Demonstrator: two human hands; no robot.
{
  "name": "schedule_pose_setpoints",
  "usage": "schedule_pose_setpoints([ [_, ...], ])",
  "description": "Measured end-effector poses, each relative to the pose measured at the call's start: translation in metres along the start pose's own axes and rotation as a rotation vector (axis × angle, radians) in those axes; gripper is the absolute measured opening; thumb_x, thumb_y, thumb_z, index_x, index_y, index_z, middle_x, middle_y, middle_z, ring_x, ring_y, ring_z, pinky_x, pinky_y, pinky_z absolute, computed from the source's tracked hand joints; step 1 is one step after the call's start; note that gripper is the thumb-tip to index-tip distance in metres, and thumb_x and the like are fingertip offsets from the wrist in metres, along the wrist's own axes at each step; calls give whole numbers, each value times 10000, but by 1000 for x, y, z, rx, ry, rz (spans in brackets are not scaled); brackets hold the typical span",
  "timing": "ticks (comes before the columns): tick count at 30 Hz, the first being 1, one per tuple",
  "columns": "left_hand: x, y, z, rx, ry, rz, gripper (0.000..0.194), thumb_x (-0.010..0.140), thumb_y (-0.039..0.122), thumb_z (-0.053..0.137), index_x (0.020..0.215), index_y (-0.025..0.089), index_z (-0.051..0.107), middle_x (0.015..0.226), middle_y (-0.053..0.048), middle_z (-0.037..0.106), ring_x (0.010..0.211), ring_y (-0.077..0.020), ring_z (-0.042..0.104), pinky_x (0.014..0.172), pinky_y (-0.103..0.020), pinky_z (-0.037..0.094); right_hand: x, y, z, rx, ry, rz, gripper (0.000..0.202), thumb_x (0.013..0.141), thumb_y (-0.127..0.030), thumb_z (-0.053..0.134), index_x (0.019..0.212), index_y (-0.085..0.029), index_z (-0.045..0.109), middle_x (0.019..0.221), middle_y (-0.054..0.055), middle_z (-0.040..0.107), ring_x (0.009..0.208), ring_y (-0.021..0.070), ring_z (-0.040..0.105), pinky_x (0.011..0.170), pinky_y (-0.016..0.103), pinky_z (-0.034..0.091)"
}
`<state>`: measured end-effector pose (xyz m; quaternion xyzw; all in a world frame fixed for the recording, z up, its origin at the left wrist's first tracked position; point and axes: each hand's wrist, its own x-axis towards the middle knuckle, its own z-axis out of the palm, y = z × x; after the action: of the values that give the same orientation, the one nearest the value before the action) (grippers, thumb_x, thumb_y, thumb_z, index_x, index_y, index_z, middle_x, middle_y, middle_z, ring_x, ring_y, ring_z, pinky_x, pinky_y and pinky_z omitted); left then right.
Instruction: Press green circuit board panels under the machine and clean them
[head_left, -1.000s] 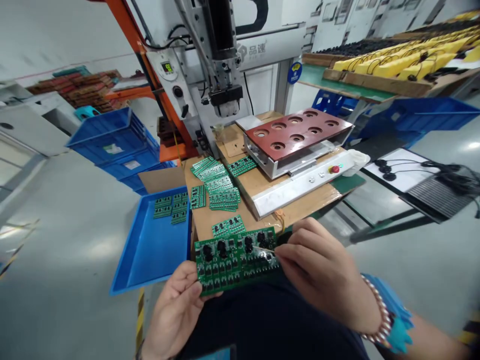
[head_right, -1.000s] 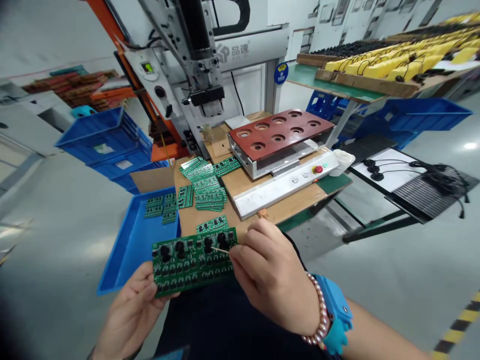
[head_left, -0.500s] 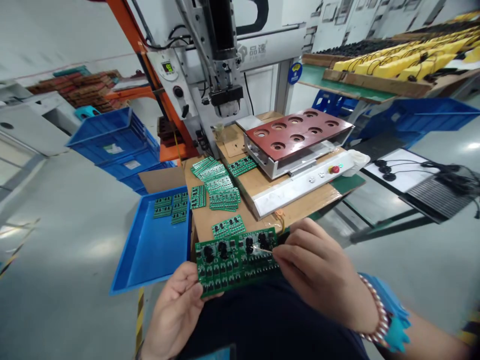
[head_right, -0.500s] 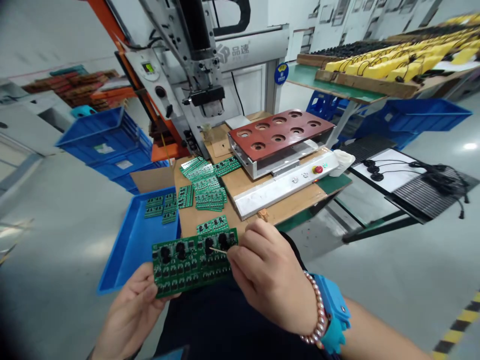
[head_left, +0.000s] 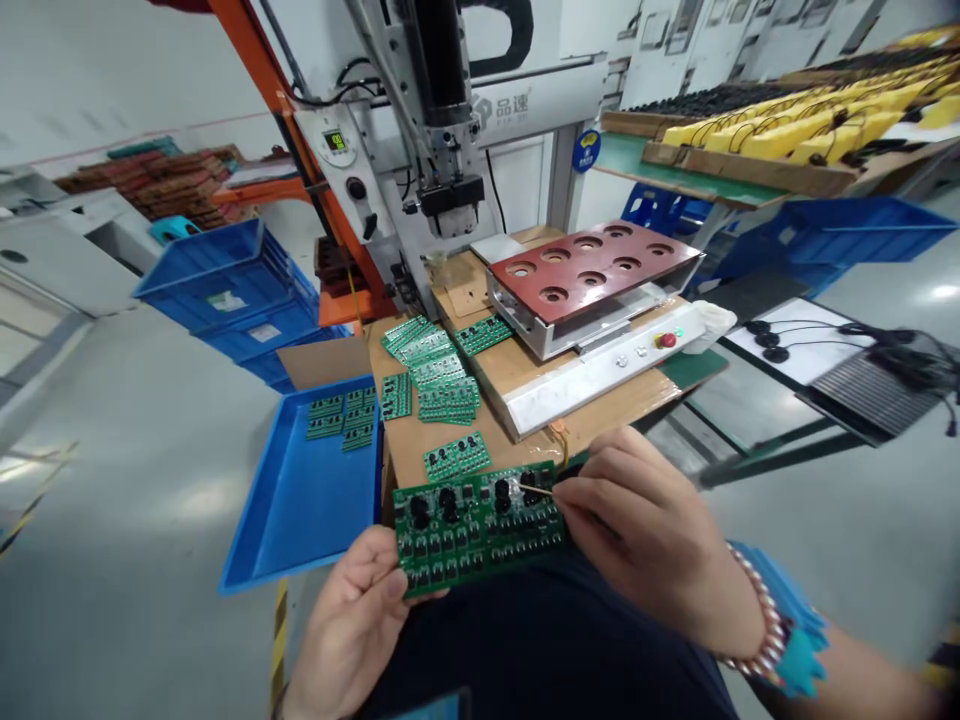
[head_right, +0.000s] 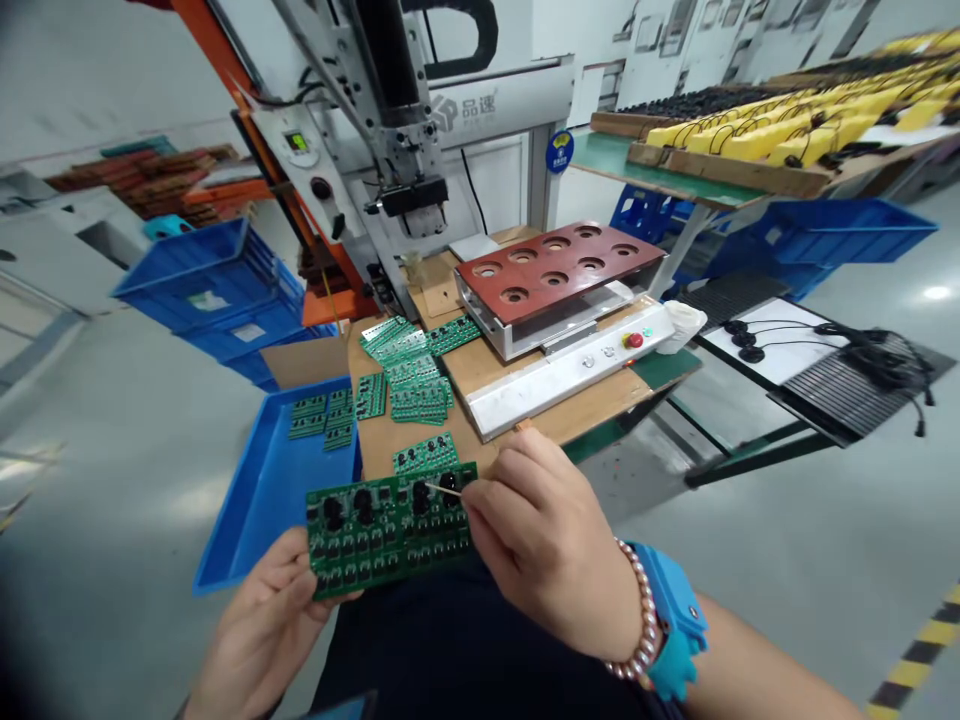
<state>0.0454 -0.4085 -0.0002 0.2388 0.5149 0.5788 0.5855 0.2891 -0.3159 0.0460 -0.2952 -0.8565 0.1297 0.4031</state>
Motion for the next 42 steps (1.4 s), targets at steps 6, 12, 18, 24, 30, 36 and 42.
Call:
schedule_pose_setpoints([
  [6,0,2,3,9,-37,0,164,643,266,745,739,188,639,560,16,571,542,-127,568,594,-251,511,1,2,1,4,-10,-1,133,755,-49,562,829,-151,604,689,35,512,707,140,403,633,311,369],
  [12,1,1,2,-2,-40,11,154,658,266,734,746,183,639,592,4,600,573,-135,595,593,-242,517,0,4,0,-27,-19,3,130,768,-65,550,836,-158,611,683,33,506,701,143,421,631,309,367],
  [18,2,1,1,-3,15,17,229,614,279,769,777,184,639,644,-21,674,572,-149,628,541,-226,519,-2,2,1,-28,-16,-9,123,749,-40,562,805,-143,599,683,38,511,712,144,414,625,305,365],
  [24,1,0,1,-45,42,-8,266,603,250,782,822,188,644,676,-20,692,592,-158,643,550,-244,537,-3,2,1,-36,-54,-8,125,757,-47,562,824,-146,598,696,41,515,748,156,418,641,313,369],
  [30,3,-4,7,-149,-41,-10,237,623,203,769,833,202,661,738,-8,697,632,-159,657,584,-262,550,-1,0,-8,-19,-30,-54,164,735,-7,575,865,-107,580,696,42,507,732,136,402,638,300,374],
  [36,0,-9,13,-219,-110,-29,186,655,160,744,820,211,675,757,1,698,673,-145,649,628,-270,555,4,-7,5,-20,-75,-70,138,771,-36,561,861,-135,596,713,44,537,744,140,414,642,294,380],
  [42,-2,-11,16,-233,-128,-62,173,650,159,750,804,202,685,753,-4,699,688,-144,645,630,-264,552,5,-9,11,-34,-95,-65,134,780,-49,552,872,-133,601,707,47,547,751,149,406,639,302,381],
])
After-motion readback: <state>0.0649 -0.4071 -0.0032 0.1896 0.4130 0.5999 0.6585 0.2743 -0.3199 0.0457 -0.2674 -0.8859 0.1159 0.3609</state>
